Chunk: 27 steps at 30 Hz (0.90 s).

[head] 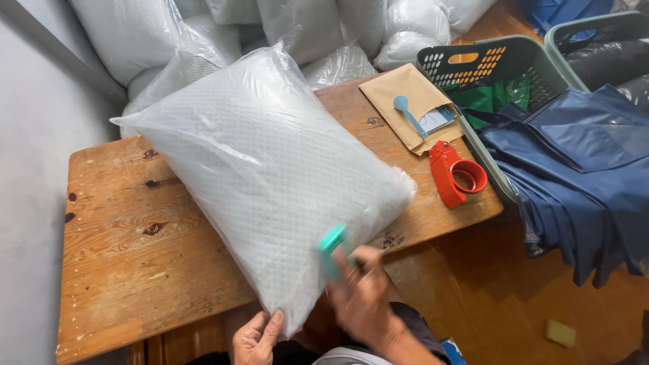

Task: A person uses a small green brush to repeatedly rub and smooth the surface of a pillow that is encased in a clear plastic bag.

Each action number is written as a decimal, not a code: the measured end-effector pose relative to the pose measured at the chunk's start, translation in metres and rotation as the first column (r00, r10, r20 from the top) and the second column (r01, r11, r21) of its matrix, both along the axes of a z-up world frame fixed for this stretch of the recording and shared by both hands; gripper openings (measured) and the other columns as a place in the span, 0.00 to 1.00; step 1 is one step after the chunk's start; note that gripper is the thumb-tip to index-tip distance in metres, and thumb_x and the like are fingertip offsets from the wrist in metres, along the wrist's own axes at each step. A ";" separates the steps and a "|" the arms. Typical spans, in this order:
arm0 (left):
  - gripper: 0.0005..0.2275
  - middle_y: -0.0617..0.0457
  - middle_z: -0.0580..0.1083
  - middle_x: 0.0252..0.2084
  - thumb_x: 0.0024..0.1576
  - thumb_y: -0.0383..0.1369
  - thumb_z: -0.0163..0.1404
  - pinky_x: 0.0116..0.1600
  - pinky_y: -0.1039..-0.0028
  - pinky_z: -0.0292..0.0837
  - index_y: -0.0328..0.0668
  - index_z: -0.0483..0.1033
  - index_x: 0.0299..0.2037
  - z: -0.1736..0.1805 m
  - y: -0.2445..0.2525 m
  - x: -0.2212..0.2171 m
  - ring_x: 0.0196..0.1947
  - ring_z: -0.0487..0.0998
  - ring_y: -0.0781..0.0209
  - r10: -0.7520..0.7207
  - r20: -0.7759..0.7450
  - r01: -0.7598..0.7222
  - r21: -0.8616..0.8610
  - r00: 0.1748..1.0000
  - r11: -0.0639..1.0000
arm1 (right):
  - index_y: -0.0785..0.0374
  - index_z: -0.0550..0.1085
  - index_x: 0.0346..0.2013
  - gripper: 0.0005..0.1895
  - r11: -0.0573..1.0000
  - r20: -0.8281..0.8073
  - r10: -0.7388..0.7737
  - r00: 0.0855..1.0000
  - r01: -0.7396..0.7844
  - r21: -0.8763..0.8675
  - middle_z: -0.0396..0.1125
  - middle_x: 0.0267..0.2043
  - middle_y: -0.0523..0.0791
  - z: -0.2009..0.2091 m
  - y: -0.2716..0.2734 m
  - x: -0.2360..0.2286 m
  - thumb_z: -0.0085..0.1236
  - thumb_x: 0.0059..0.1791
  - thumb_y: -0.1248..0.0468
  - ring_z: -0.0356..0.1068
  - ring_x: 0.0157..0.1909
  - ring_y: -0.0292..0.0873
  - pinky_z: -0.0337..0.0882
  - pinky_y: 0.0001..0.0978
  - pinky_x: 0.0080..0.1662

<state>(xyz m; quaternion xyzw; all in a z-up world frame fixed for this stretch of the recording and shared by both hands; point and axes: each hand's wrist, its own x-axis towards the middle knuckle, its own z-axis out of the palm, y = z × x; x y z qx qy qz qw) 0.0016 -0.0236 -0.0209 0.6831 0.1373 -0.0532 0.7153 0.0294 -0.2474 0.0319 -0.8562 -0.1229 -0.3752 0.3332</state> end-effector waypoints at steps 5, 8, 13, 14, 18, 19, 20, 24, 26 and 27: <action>0.08 0.49 0.71 0.23 0.52 0.30 0.60 0.31 0.74 0.61 0.33 0.77 0.28 0.002 -0.022 -0.011 0.23 0.69 0.63 0.384 0.196 -0.413 0.132 0.902 0.901 | 0.38 0.74 0.61 0.22 0.953 0.088 0.223 0.971 -0.198 -0.228 0.57 0.44 0.44 -0.024 0.043 -0.021 0.68 0.53 0.58 0.63 0.39 0.44 0.69 0.39 0.40; 0.14 0.54 0.65 0.15 0.55 0.30 0.60 0.21 0.76 0.62 0.31 0.75 0.19 -0.013 0.004 -0.009 0.16 0.65 0.64 0.129 0.002 -0.128 -0.096 0.992 0.987 | 0.38 0.67 0.66 0.27 0.979 0.053 -0.040 0.998 0.050 -0.198 0.54 0.47 0.46 -0.044 -0.006 0.018 0.62 0.53 0.59 0.61 0.42 0.48 0.68 0.44 0.43; 0.15 0.48 0.73 0.17 0.52 0.32 0.61 0.24 0.67 0.84 0.29 0.73 0.19 0.000 -0.006 -0.008 0.16 0.82 0.48 0.197 -0.009 -0.197 -0.027 0.980 0.980 | 0.38 0.54 0.76 0.35 0.904 -0.177 -0.426 0.887 0.424 -0.051 0.53 0.43 0.47 -0.055 -0.082 0.066 0.53 0.57 0.59 0.57 0.46 0.47 0.69 0.39 0.49; 0.15 0.50 0.71 0.17 0.52 0.32 0.61 0.25 0.70 0.80 0.31 0.72 0.19 -0.002 -0.004 -0.009 0.17 0.78 0.53 0.184 -0.012 -0.185 -0.021 0.983 0.983 | 0.43 0.52 0.77 0.35 0.869 -0.328 -0.445 0.833 0.491 0.069 0.57 0.46 0.53 -0.051 -0.089 0.067 0.50 0.56 0.56 0.59 0.49 0.52 0.68 0.46 0.51; 0.15 0.58 0.62 0.15 0.50 0.32 0.65 0.20 0.80 0.54 0.32 0.74 0.17 -0.022 0.006 -0.007 0.14 0.60 0.66 0.162 -0.024 -0.162 0.018 0.987 0.987 | 0.40 0.51 0.77 0.34 0.967 -0.160 -0.239 0.958 0.250 0.054 0.54 0.49 0.45 -0.010 -0.036 0.033 0.49 0.57 0.57 0.62 0.48 0.43 0.73 0.35 0.47; 0.15 0.58 0.62 0.15 0.50 0.32 0.65 0.20 0.80 0.54 0.32 0.74 0.17 -0.020 0.002 -0.011 0.14 0.60 0.66 0.163 -0.030 -0.162 0.020 0.986 0.987 | 0.40 0.51 0.77 0.34 0.967 -0.167 -0.238 0.957 0.250 0.053 0.54 0.49 0.45 0.006 -0.019 0.026 0.49 0.57 0.57 0.62 0.48 0.43 0.73 0.35 0.47; 0.15 0.57 0.62 0.14 0.52 0.32 0.63 0.19 0.80 0.50 0.33 0.73 0.18 -0.016 0.000 -0.010 0.14 0.58 0.67 0.148 -0.016 -0.148 0.008 0.989 0.989 | 0.45 0.61 0.71 0.27 0.998 -0.060 0.048 0.997 -0.051 -0.047 0.52 0.39 0.43 0.022 0.000 0.021 0.53 0.57 0.60 0.56 0.34 0.43 0.63 0.37 0.34; 0.14 0.44 0.77 0.11 0.51 0.37 0.59 0.19 0.75 0.60 0.32 0.85 0.21 -0.007 0.005 -0.010 0.11 0.66 0.61 0.140 -0.136 -0.097 0.283 0.981 0.954 | 0.44 0.67 0.70 0.21 0.873 0.040 0.272 0.962 -0.228 -0.432 0.58 0.43 0.47 0.018 0.019 0.017 0.45 0.61 0.59 0.61 0.38 0.44 0.65 0.42 0.41; 0.16 0.45 0.78 0.10 0.51 0.39 0.59 0.17 0.76 0.54 0.35 0.78 0.17 -0.012 0.005 -0.008 0.10 0.61 0.65 0.128 -0.083 -0.093 0.339 0.988 0.936 | 0.42 0.62 0.72 0.27 0.925 0.067 0.134 0.989 -0.101 -0.367 0.56 0.43 0.44 0.008 -0.003 0.046 0.52 0.58 0.63 0.59 0.38 0.43 0.64 0.37 0.37; 0.18 0.47 0.80 0.08 0.50 0.41 0.59 0.15 0.78 0.48 0.38 0.72 0.13 -0.014 0.005 -0.009 0.08 0.56 0.68 0.120 -0.031 -0.098 0.391 0.992 0.915 | 0.40 0.57 0.75 0.36 0.953 0.081 0.000 0.997 0.025 -0.301 0.53 0.44 0.42 0.003 -0.013 0.060 0.60 0.56 0.67 0.57 0.38 0.42 0.63 0.33 0.32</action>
